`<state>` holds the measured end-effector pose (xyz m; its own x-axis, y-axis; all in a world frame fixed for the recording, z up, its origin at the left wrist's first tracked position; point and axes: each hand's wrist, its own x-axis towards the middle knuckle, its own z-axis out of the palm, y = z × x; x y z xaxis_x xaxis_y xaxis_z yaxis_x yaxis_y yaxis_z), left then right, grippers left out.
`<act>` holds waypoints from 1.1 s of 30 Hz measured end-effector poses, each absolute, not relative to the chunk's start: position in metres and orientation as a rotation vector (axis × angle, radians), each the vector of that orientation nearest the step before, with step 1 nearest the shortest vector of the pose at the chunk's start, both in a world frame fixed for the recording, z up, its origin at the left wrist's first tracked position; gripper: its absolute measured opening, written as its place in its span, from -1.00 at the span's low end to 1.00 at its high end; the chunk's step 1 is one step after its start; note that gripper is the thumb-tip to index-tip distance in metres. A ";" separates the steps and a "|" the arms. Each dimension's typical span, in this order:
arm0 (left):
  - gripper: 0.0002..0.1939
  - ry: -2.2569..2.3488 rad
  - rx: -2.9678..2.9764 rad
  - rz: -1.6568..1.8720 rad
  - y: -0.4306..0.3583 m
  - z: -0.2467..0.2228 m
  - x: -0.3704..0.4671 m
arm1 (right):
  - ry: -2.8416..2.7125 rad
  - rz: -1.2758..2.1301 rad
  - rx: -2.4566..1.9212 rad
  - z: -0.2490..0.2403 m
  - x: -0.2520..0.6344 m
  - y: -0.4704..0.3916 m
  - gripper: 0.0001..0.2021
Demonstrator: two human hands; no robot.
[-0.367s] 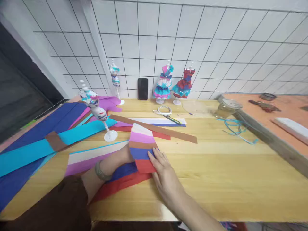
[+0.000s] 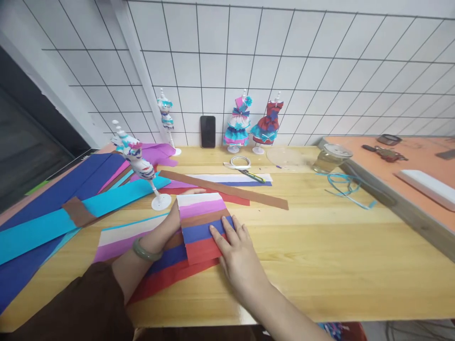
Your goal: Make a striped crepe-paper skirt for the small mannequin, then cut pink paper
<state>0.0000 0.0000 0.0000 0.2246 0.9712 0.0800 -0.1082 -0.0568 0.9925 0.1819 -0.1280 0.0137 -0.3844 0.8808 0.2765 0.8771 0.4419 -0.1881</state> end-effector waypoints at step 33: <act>-0.56 1.209 1.342 0.790 0.011 0.008 -0.024 | -2.175 0.042 -1.665 0.005 0.220 -0.134 -0.62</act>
<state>-0.0236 0.0107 0.0085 0.2535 0.9494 -0.1855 0.2113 0.1328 0.9684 0.2203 -0.1342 0.0051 -0.2109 0.9325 0.2933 0.9205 0.2904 -0.2614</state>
